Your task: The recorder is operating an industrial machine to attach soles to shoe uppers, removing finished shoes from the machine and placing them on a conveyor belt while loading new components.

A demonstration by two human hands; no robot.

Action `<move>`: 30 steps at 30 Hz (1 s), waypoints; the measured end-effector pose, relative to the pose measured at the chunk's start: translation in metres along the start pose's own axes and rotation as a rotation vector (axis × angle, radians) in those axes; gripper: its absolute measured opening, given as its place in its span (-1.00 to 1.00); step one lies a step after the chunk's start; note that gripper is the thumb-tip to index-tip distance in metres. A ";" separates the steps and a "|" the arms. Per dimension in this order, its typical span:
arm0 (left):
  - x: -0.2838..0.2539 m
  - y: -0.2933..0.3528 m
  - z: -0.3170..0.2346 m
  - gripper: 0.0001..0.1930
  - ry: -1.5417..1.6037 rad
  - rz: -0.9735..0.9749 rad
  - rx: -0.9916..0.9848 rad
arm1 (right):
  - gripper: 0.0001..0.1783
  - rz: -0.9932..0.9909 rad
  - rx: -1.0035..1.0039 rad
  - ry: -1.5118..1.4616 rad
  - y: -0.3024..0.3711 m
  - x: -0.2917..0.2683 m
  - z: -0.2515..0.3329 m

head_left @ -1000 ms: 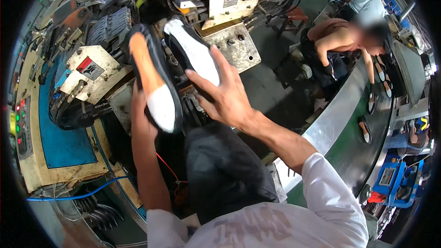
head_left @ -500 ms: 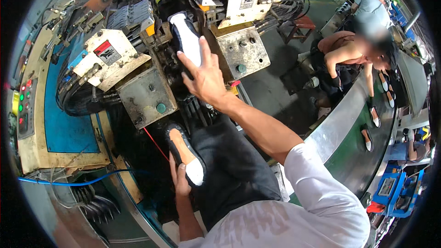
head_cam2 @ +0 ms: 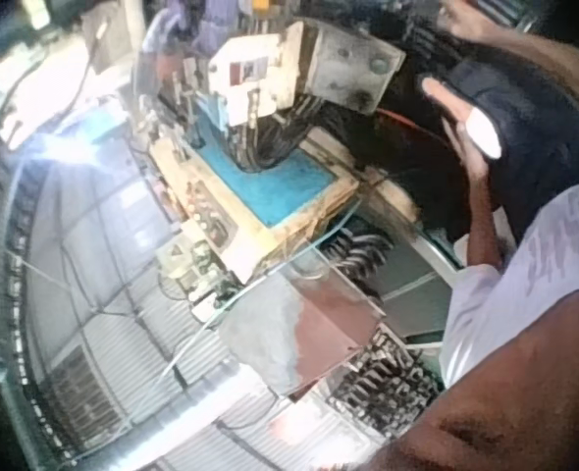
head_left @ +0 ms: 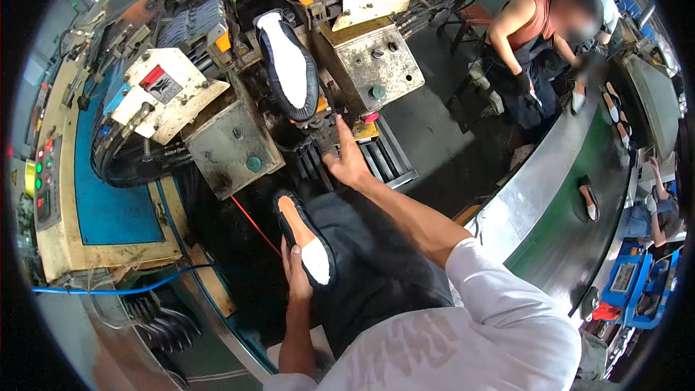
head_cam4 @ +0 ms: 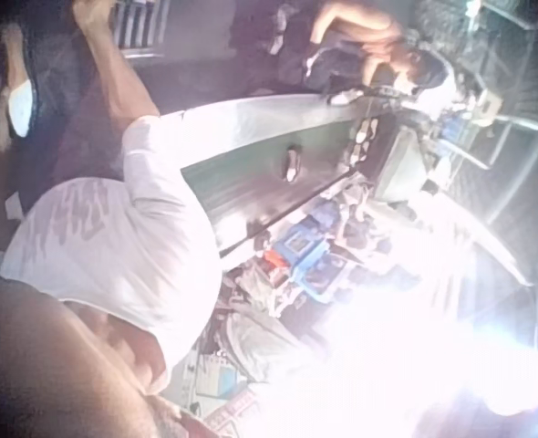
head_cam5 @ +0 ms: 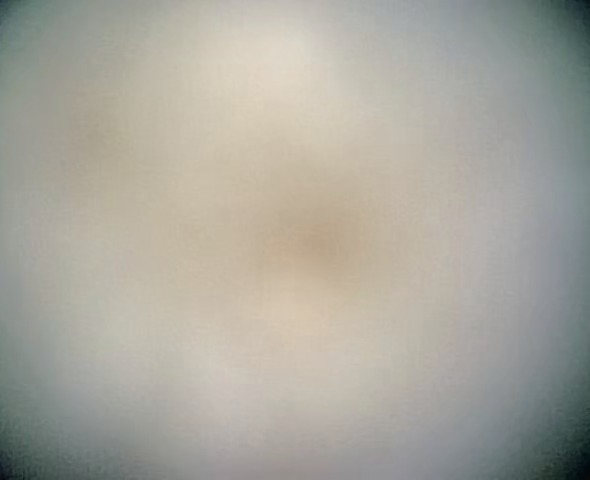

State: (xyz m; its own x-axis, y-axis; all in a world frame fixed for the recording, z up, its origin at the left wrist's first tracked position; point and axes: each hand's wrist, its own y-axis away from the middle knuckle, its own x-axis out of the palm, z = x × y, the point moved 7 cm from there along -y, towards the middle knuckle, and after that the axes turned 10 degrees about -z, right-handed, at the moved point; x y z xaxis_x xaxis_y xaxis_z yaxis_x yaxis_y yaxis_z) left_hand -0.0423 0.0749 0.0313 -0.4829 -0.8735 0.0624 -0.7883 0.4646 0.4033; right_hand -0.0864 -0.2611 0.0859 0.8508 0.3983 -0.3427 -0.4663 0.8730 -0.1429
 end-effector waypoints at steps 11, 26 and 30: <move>0.013 -0.011 0.000 -0.29 -0.063 -0.018 0.048 | -0.19 -0.006 0.024 -0.167 -0.082 -0.010 0.002; 0.025 0.007 -0.013 -0.24 0.026 -0.031 -0.069 | -0.16 -0.147 -0.816 0.476 -0.045 -0.014 0.183; 0.024 0.002 -0.014 -0.25 0.011 0.002 -0.014 | -0.16 -0.137 -0.822 0.472 -0.049 -0.014 0.186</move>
State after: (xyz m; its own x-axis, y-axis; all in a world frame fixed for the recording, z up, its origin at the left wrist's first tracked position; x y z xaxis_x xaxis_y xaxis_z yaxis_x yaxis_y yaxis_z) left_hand -0.0499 0.0527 0.0466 -0.4798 -0.8743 0.0731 -0.7821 0.4640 0.4160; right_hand -0.0307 -0.2572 0.2703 0.8088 -0.0040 -0.5881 -0.5473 0.3610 -0.7551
